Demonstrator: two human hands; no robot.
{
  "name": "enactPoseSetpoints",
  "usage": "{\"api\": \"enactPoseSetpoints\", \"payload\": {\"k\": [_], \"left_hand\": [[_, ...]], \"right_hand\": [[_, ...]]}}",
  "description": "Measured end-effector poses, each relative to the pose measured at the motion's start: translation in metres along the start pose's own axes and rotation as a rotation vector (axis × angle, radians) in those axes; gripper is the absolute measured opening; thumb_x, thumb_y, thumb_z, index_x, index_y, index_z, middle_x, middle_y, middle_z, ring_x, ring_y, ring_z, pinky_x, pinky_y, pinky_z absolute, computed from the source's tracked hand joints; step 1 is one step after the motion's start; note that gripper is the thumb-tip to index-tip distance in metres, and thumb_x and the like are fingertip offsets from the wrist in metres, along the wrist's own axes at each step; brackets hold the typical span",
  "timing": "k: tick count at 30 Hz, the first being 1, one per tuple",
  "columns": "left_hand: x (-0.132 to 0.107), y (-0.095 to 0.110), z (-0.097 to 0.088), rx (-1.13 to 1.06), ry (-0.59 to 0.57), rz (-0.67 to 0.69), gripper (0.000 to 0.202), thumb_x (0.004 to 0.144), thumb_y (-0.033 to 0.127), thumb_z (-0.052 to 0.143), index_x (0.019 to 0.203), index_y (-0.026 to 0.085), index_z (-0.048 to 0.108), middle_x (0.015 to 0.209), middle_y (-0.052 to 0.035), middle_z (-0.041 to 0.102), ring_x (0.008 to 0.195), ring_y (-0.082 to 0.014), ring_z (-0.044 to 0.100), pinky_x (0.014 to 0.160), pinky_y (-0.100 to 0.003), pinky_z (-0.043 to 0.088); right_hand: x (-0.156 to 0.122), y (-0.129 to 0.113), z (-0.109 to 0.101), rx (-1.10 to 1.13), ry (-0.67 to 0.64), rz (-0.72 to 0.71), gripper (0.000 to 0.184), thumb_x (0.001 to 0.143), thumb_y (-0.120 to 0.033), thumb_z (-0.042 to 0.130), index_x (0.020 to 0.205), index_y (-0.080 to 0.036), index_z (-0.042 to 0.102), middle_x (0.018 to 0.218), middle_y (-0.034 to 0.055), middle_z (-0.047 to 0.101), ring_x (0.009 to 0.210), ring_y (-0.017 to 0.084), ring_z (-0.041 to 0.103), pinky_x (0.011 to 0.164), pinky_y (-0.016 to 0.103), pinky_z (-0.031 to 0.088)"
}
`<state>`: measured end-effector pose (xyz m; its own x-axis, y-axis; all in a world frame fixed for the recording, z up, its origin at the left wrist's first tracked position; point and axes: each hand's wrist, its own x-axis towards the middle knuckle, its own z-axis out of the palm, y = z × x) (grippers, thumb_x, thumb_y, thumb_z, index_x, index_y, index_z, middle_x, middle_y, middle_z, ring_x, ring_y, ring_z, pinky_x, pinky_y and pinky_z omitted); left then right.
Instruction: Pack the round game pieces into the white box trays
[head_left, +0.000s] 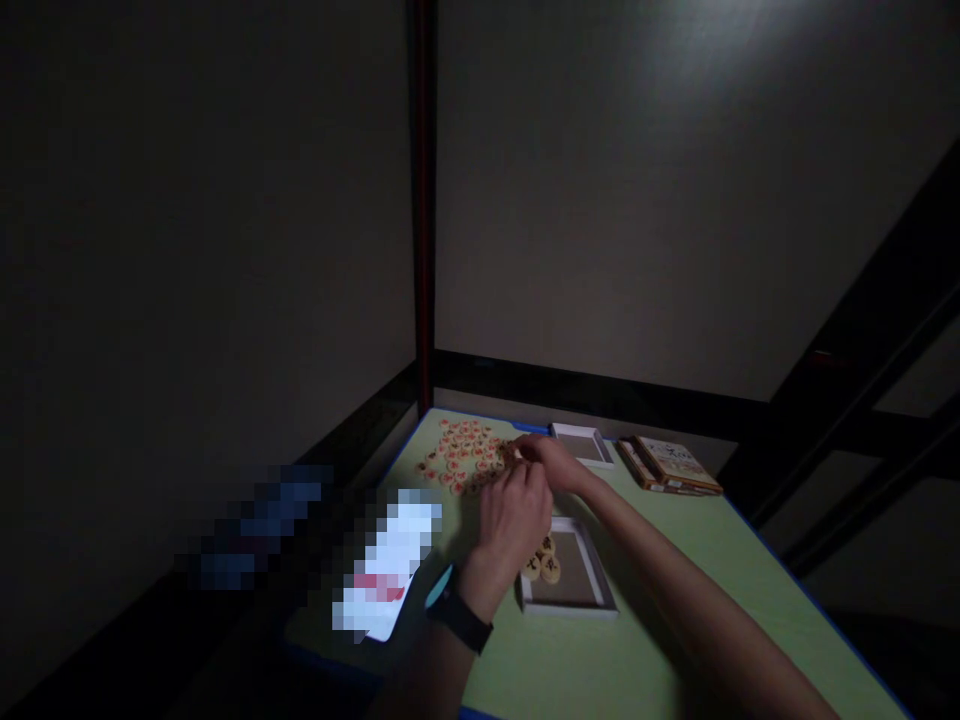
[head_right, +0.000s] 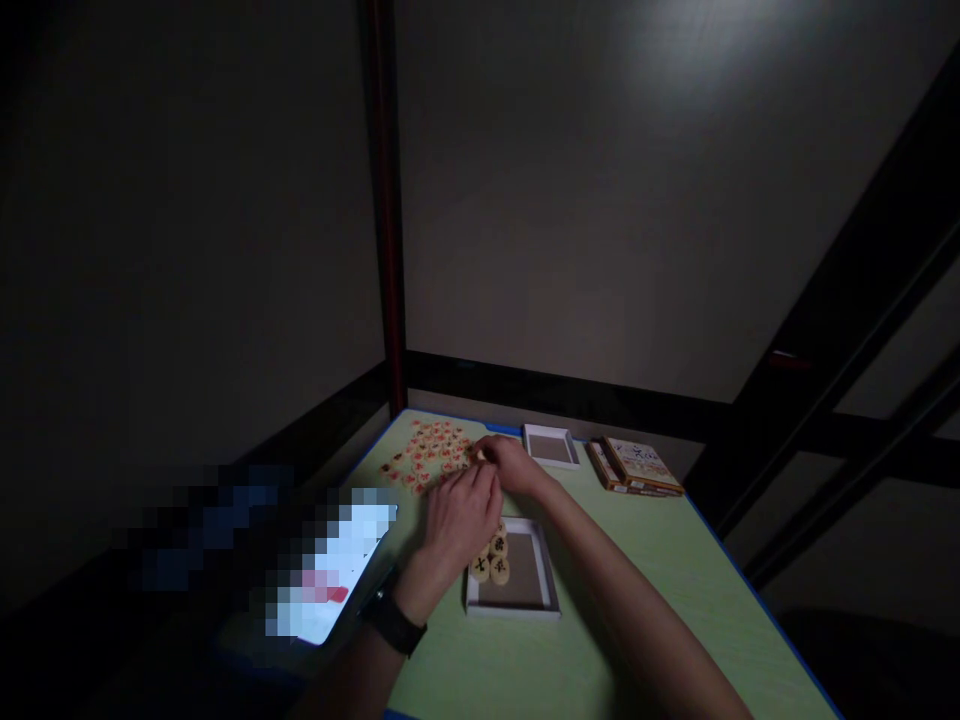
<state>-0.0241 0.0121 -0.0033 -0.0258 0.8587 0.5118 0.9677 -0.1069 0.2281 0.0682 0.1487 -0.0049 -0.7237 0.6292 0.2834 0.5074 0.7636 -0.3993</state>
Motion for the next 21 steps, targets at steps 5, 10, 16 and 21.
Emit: {"api": "enactPoseSetpoints", "payload": {"k": [5,10,16,21], "left_hand": [[-0.002,0.002,0.001,-0.018,0.100,0.011,0.013,0.092,0.019,0.047,0.093,0.020,0.059,0.092,-0.0069,0.070,0.087,-0.0220,0.067,0.068,-0.029,0.047],[-0.003,0.005,-0.003,-0.093,0.227,0.059,0.010,0.089,0.020,0.049,0.083,0.021,0.058,0.076,-0.0040,0.067,0.071,-0.0195,0.065,0.060,-0.028,0.044],[-0.004,0.002,-0.002,-0.134,0.366,0.094,0.009,0.086,0.020,0.050,0.090,0.020,0.058,0.072,-0.0036,0.066,0.067,-0.0187,0.063,0.059,-0.028,0.042],[-0.002,0.000,-0.002,-0.126,0.412,0.069,0.013,0.087,0.020,0.049,0.096,0.020,0.057,0.074,-0.0043,0.067,0.067,-0.0195,0.064,0.059,-0.029,0.043]], "right_hand": [[0.013,-0.005,0.004,0.043,-0.030,-0.018,0.025,0.068,-0.009,0.061,0.089,-0.014,0.073,0.084,0.0051,0.071,0.073,0.017,0.060,0.068,0.025,0.044],[0.043,-0.027,0.009,0.018,-0.057,-0.003,0.038,0.068,-0.004,0.057,0.100,-0.017,0.072,0.084,0.0019,0.071,0.070,0.014,0.060,0.066,0.023,0.043],[0.084,-0.055,0.029,-0.093,-0.183,-0.168,0.031,0.072,0.000,0.050,0.088,-0.016,0.072,0.082,0.0020,0.070,0.072,0.012,0.057,0.067,0.021,0.039],[0.107,-0.054,0.045,-0.172,-0.264,-0.188,0.023,0.069,-0.002,0.056,0.081,-0.016,0.071,0.080,0.0016,0.069,0.070,0.013,0.056,0.065,0.022,0.038]]}}
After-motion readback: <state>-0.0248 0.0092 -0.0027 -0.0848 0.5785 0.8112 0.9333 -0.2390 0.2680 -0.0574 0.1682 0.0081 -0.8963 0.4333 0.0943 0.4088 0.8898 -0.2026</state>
